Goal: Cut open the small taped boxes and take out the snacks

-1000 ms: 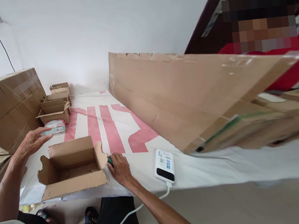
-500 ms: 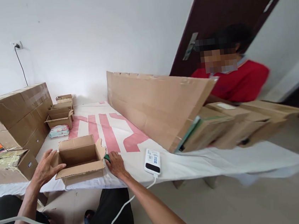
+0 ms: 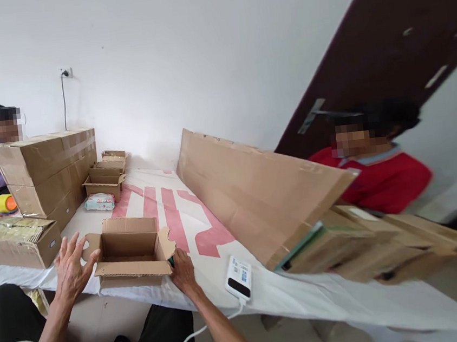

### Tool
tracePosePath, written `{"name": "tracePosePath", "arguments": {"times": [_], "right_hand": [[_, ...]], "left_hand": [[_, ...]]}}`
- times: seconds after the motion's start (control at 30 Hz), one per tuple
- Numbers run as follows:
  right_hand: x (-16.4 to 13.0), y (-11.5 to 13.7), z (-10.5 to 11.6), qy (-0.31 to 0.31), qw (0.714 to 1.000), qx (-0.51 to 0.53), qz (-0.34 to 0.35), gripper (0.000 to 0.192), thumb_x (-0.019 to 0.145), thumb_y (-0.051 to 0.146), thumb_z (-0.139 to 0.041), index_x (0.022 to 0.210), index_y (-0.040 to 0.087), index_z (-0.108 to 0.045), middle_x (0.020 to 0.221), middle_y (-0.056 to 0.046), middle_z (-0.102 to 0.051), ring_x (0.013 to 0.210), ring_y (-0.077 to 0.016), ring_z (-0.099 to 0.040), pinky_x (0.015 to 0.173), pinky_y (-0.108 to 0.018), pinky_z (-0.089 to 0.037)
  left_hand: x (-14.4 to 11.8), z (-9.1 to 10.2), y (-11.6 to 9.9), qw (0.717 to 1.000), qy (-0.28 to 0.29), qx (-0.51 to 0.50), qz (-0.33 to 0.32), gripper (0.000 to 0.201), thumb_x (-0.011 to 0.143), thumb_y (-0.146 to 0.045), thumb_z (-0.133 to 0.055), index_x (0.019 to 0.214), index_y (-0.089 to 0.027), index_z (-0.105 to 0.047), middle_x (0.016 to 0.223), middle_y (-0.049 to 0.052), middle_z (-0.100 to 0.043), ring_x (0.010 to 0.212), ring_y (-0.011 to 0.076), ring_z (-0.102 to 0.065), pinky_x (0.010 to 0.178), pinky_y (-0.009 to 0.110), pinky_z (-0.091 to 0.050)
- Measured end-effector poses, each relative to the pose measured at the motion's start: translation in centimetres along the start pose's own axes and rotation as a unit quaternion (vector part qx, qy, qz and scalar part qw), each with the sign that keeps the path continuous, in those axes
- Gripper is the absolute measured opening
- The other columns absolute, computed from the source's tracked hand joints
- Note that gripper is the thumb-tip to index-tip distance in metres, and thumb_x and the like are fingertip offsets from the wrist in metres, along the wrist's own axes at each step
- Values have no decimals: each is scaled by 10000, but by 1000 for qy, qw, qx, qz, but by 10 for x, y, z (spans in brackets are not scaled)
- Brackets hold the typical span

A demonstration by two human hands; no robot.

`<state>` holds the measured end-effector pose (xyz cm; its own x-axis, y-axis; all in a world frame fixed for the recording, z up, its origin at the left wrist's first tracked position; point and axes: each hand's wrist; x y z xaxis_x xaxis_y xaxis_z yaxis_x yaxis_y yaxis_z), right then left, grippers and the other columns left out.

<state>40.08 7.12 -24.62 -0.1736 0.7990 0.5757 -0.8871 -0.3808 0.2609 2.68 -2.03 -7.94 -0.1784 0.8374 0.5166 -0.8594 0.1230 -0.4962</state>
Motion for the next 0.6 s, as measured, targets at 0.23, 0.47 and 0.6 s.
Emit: {"name": "tracePosePath", "arguments": {"times": [0.23,0.47,0.6], "right_hand": [[-10,-7,4,16,999,27,16,380,881,307,-598,1225,195,-717,1216,-154,-728,1173,-348,-637,972,-477,-538],[-8,-4,8,25,998,48,-10,377,914,276,-536,1244,209,-707,1253,-163,-719,1225,-346,-626,1044,-508,-522],[-10,2,12,24,998,47,-32,394,903,302,-542,1251,208,-702,1283,-180,-692,1221,-378,-608,984,-524,-527]], "left_hand": [[-26,22,-29,986,114,-81,-87,889,905,-565,-782,1676,-307,-421,1698,161,-509,1547,414,-503,1174,559,-484],[-34,5,-30,976,103,-186,46,1107,843,-438,-819,1758,-279,-215,1555,189,-632,1363,400,-675,1079,519,-561],[-46,-15,-23,960,64,-241,129,1244,824,-537,-821,1771,-185,-95,1309,195,-749,1176,384,-765,934,511,-617]]}}
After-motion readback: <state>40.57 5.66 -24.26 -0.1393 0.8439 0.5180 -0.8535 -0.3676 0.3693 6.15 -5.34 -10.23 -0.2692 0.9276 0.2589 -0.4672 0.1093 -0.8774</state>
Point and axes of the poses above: each hand's wrist, its own x-axis towards the middle knuckle, its own z-axis out of the back of the hand, y = z × x
